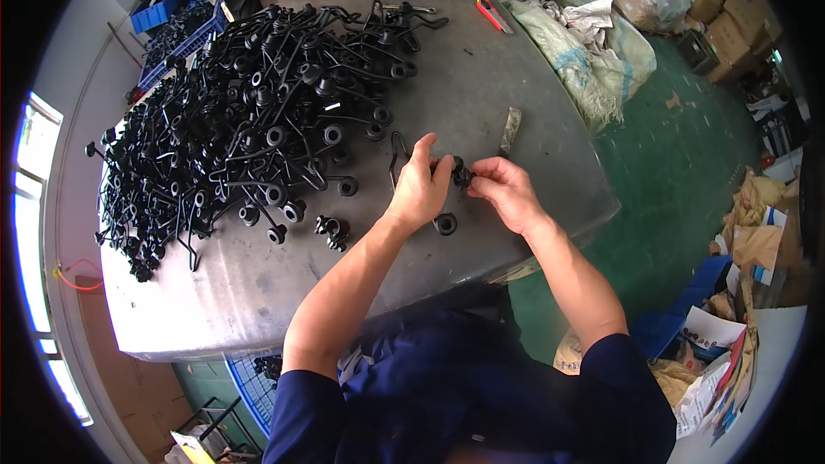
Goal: Assembling small black plastic components into finished parts at a workshop table.
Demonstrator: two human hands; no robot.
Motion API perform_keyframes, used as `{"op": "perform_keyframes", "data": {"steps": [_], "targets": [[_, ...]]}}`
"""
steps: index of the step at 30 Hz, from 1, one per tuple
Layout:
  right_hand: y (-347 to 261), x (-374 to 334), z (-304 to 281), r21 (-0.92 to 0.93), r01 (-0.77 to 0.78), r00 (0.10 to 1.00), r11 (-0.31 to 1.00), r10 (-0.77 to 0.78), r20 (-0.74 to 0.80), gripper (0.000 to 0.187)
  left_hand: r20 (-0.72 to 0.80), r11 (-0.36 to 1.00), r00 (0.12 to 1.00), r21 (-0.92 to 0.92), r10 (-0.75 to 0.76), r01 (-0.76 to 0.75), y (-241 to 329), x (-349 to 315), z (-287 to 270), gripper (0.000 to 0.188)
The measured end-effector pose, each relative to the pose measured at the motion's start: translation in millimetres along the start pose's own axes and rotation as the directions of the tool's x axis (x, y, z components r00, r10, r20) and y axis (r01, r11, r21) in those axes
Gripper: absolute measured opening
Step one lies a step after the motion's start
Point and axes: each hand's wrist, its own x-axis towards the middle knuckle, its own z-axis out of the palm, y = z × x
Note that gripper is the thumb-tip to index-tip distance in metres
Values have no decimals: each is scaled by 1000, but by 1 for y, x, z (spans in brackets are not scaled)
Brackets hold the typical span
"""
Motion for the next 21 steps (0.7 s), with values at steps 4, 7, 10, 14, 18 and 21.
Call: {"op": "perform_keyframes", "data": {"steps": [4,7,10,14,18,21], "targets": [[-3,1,5,6,28,999,1000,-28,-23,20,-16,1000,1000,-1,-7,7,-2,0,1,52],[-10,1,3,198,-151,989,968,149,27,20,-27,1000,1000,-8,-14,14,-2,0,2,52],[-4,6,-6,117,-151,988,982,152,1,27,-15,1000,999,-1,-30,30,2,3,3,53],[-5,4,1,34,49,997,998,-47,-57,34,-30,999,999,-22,-36,35,2,6,8,53],[0,-1,0,-52,77,988,996,-83,-131,45,-68,999,997,33,-18,21,9,7,12,51],[0,5,12,218,-180,977,959,200,-74,25,-101,999,995,-37,-5,1,-32,7,4,49]]}}
